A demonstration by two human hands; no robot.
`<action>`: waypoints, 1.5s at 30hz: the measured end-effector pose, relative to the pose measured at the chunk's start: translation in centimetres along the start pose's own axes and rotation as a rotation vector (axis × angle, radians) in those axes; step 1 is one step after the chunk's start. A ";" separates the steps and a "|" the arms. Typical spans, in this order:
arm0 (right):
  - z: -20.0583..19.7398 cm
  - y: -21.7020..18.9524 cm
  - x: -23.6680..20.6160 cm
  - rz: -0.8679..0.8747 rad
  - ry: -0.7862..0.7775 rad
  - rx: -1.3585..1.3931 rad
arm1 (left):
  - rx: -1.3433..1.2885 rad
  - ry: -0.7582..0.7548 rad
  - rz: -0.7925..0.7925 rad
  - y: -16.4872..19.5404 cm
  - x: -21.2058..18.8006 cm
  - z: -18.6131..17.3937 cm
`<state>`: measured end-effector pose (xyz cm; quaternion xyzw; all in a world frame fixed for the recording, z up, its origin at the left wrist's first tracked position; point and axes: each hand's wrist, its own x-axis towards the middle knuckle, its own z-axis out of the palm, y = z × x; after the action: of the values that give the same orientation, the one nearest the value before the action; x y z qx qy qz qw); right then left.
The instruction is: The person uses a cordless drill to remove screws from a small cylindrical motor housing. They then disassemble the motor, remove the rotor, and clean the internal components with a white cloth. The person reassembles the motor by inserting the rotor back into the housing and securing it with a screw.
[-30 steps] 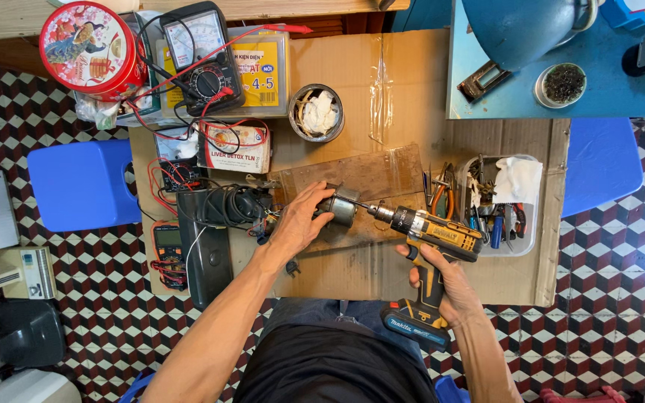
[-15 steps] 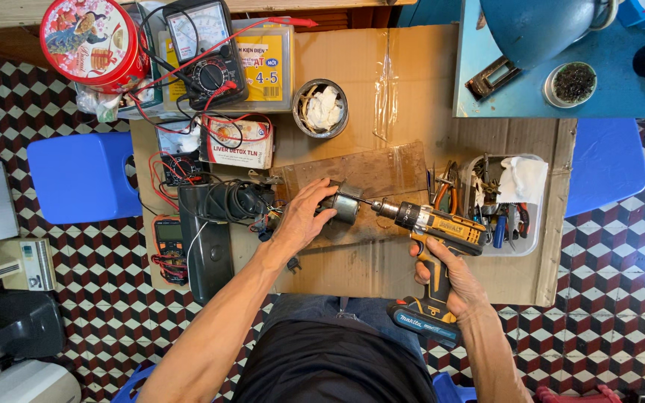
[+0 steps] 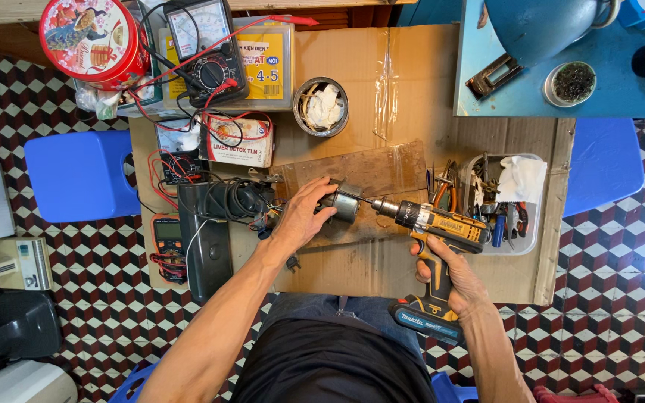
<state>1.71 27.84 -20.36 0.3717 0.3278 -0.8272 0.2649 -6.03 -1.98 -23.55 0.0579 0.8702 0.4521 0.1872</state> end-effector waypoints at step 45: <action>-2.3 1.8 -1.8 -0.117 0.002 0.177 | -0.086 0.294 -0.266 1.5 1.2 1.3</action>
<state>5.04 28.69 -20.68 0.3748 0.2746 -0.8666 0.1821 -6.70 0.23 -23.31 -0.1322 0.8680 0.4637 0.1185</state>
